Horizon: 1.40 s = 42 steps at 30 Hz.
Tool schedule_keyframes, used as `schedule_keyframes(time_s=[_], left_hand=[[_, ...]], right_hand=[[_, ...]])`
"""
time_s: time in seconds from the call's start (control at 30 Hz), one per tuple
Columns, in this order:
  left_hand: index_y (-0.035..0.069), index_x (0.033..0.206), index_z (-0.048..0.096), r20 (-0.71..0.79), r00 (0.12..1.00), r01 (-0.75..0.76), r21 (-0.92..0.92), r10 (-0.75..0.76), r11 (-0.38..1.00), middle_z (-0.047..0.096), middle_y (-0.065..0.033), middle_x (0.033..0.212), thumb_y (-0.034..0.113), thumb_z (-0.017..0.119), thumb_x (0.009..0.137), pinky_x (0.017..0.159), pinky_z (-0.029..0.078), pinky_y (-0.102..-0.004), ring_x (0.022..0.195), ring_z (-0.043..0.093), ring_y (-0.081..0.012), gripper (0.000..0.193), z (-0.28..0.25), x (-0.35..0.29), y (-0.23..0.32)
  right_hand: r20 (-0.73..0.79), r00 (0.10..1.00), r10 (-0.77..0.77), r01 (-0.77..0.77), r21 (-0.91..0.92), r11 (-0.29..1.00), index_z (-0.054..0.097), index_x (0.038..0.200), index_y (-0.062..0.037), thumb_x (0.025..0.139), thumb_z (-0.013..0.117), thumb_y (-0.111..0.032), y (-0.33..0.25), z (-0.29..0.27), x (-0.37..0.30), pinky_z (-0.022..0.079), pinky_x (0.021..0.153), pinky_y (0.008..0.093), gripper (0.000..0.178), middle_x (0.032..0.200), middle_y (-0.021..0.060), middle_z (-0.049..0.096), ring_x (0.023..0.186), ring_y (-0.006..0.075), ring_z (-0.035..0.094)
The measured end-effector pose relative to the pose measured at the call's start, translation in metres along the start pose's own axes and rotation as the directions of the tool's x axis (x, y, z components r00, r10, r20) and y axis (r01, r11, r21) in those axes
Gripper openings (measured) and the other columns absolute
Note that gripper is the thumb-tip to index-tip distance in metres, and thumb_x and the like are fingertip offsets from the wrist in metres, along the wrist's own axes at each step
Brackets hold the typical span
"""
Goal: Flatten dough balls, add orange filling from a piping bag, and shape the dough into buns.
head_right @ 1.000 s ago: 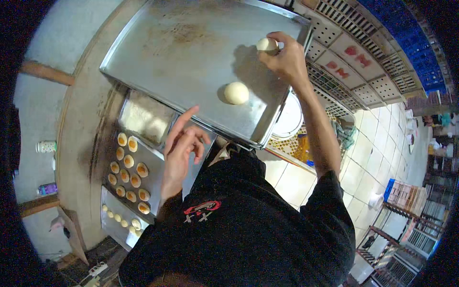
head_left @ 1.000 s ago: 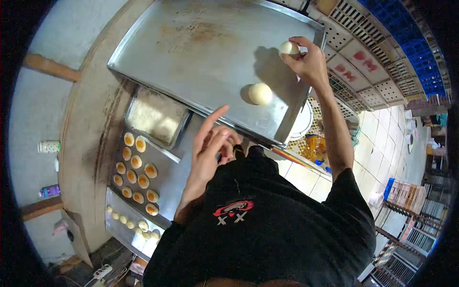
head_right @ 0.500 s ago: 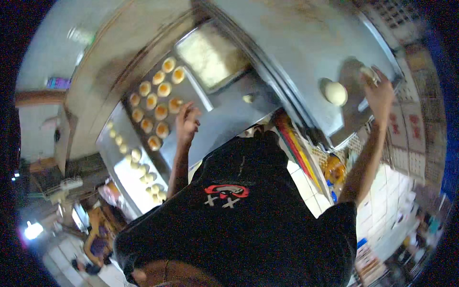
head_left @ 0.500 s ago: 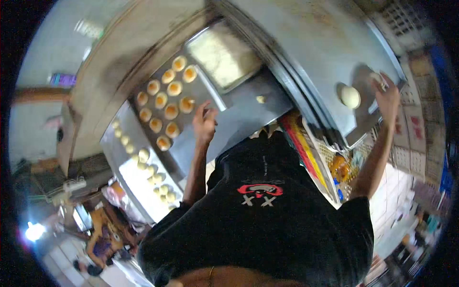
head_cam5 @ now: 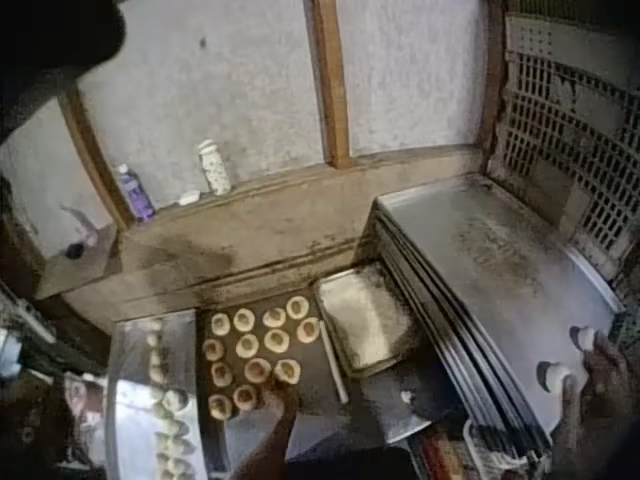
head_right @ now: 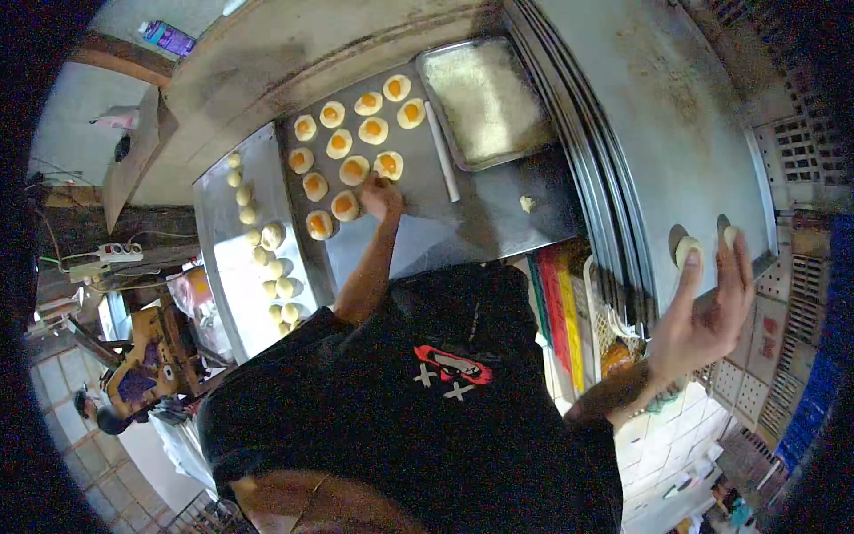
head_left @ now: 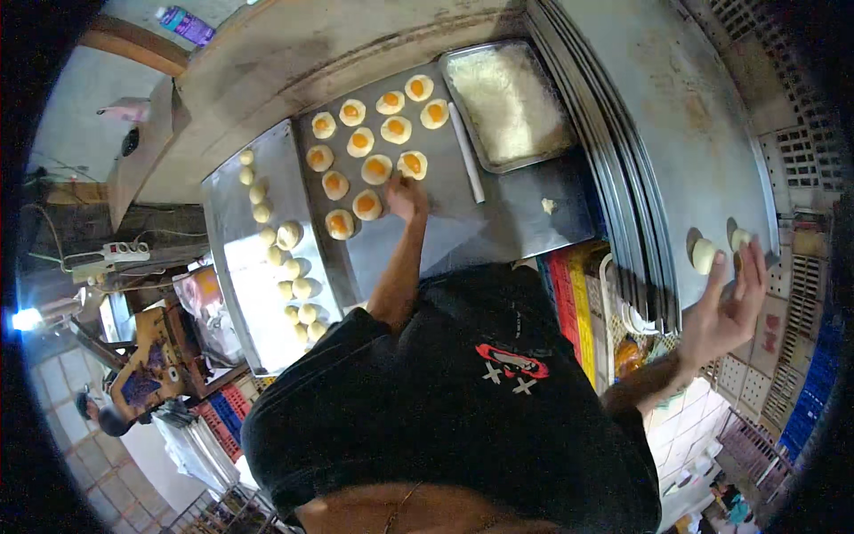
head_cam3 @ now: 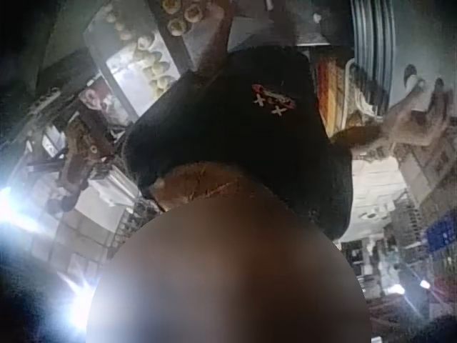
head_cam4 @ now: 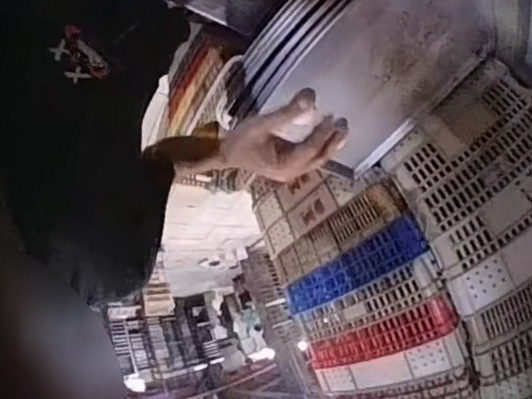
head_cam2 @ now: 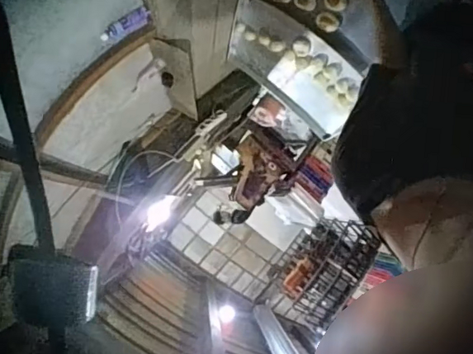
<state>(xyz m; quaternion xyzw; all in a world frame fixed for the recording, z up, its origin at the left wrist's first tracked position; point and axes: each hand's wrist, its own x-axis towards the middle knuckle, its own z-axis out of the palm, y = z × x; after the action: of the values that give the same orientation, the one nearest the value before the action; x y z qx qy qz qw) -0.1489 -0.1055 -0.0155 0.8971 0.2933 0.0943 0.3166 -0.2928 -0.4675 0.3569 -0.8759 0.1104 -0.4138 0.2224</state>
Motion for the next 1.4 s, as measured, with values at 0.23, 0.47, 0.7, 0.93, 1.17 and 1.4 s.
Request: schedule_keyframes(time_s=[0.23, 0.47, 0.7, 0.93, 1.17, 1.4], left_hand=[[0.000, 0.118, 0.052, 0.282, 0.948, 0.251, -0.947, 0.144, 0.200, 0.061, -0.0103, 0.112, 0.003, 0.048, 0.096, 0.095, 0.049, -0.0405, 0.103, 0.060, -0.0237, 0.023, -0.067, -0.021, 0.076], [-0.001, 0.124, 0.050, 0.572, 0.676, 0.629, -0.776, 0.464, 0.041, 0.057, -0.0147, 0.124, 0.008, 0.051, 0.096, 0.099, 0.047, -0.0476, 0.115, 0.057, -0.0297, 0.029, -0.178, -0.069, 0.132], [-0.005, 0.130, 0.047, 0.560, 0.774, 0.528, -0.828, 0.295, 0.186, 0.058, -0.0153, 0.125, 0.012, 0.048, 0.097, 0.103, 0.042, -0.0392, 0.118, 0.056, -0.0296, 0.037, -0.159, -0.085, 0.146], [-0.008, 0.139, 0.036, -0.053, 0.694, -0.320, -0.916, 0.718, 0.242, 0.046, -0.0180, 0.137, 0.027, 0.062, 0.091, 0.102, 0.038, -0.0347, 0.120, 0.050, -0.0238, 0.065, -0.192, -0.129, 0.176], [-0.006, 0.123, 0.051, 0.288, 0.738, 0.412, -0.909, 0.611, -0.069, 0.060, -0.0135, 0.119, 0.022, 0.057, 0.096, 0.097, 0.046, -0.0401, 0.109, 0.059, -0.0229, 0.040, -0.195, -0.115, 0.181], [-0.005, 0.115, 0.059, 0.428, 0.743, 0.533, -0.843, 0.515, -0.070, 0.065, -0.0121, 0.111, 0.025, 0.052, 0.098, 0.094, 0.049, -0.0410, 0.102, 0.063, -0.0234, 0.035, -0.202, -0.100, 0.182]], right_hand=[[0.441, 0.847, 0.296, -0.518, 0.560, 0.647, 0.069, 0.102, 0.0017, 0.082, 0.072, -0.003, -0.050, 0.111, -0.039, 0.049, 0.081, 0.0269, 0.021, 0.100, 0.0102, 0.068, 0.090, 0.0168, 0.063], [0.930, 0.345, 0.126, -0.939, 0.343, 0.036, 0.067, 0.104, 0.0037, 0.090, 0.066, -0.012, -0.061, 0.166, -0.080, 0.054, 0.073, 0.0285, 0.021, 0.094, 0.0098, 0.069, 0.079, 0.0154, 0.065], [0.859, 0.405, 0.313, -0.899, 0.437, -0.034, 0.069, 0.099, 0.0032, 0.082, 0.074, -0.009, -0.066, 0.188, -0.107, 0.055, 0.073, 0.0265, 0.022, 0.095, 0.0103, 0.069, 0.080, 0.0139, 0.066], [0.530, 0.834, 0.150, -0.534, 0.710, 0.460, 0.062, 0.111, 0.0061, 0.076, 0.079, -0.004, -0.094, 0.137, -0.071, 0.051, 0.085, 0.0272, 0.040, 0.101, 0.0127, 0.066, 0.097, 0.0157, 0.063], [0.586, 0.796, -0.149, -0.410, 0.705, 0.579, 0.060, 0.121, 0.0040, 0.074, 0.078, -0.002, -0.098, 0.104, -0.054, 0.048, 0.091, 0.0293, 0.051, 0.115, 0.0158, 0.063, 0.103, 0.0181, 0.061], [0.673, 0.731, 0.118, -0.661, 0.653, 0.369, 0.068, 0.102, 0.0061, 0.078, 0.073, 0.002, -0.079, 0.098, -0.066, 0.050, 0.070, 0.0237, 0.024, 0.087, 0.0093, 0.070, 0.077, 0.0108, 0.063]])
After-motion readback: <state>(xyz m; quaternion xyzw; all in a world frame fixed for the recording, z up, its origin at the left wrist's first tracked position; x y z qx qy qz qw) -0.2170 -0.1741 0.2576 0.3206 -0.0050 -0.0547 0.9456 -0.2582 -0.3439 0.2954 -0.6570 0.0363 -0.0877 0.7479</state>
